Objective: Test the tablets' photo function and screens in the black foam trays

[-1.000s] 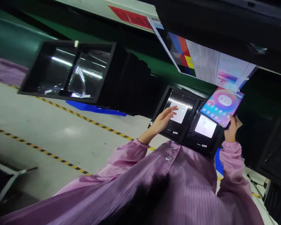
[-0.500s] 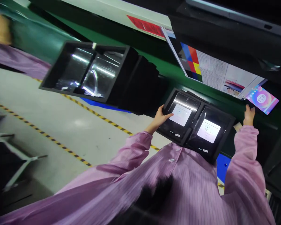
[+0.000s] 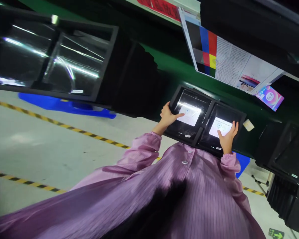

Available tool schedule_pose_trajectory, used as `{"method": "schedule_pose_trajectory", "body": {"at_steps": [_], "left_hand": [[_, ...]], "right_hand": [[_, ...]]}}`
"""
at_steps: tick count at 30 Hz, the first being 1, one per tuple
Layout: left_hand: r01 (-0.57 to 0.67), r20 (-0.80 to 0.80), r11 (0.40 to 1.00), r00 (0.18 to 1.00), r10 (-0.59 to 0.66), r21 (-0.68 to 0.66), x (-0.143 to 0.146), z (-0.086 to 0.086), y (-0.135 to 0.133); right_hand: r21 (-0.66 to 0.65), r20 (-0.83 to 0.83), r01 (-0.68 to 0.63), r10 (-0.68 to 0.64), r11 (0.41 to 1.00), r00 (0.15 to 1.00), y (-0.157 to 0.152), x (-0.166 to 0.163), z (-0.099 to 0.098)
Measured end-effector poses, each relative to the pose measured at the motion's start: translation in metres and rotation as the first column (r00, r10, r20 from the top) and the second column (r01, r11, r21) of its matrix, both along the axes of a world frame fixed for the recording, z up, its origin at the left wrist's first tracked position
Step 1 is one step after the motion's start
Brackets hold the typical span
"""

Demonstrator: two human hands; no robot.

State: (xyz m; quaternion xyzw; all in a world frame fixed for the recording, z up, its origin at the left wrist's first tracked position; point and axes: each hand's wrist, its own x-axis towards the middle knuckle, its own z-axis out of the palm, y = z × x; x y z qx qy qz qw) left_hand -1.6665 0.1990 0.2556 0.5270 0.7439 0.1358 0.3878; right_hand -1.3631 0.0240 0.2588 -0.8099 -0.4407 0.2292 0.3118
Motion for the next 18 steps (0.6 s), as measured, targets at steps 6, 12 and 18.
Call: {"method": "schedule_pose_trajectory", "body": {"at_steps": [6,12,18], "left_hand": [[-0.024,0.032,1.000,0.999,0.023,0.018,-0.001,-0.002,0.002],[-0.003,0.061,1.000,0.998,0.001,0.031,-0.005,-0.010,0.004],[0.014,0.020,0.999,1.000,-0.015,0.047,0.001,-0.007,-0.001]], "right_hand": [[0.022,0.002,0.066,-0.066,0.998,0.998,0.009,0.003,0.000],[0.002,0.039,0.068,-0.068,0.998,0.997,0.016,0.008,0.003],[0.022,0.069,0.090,-0.091,0.996,0.993,0.012,0.007,-0.007]]}}
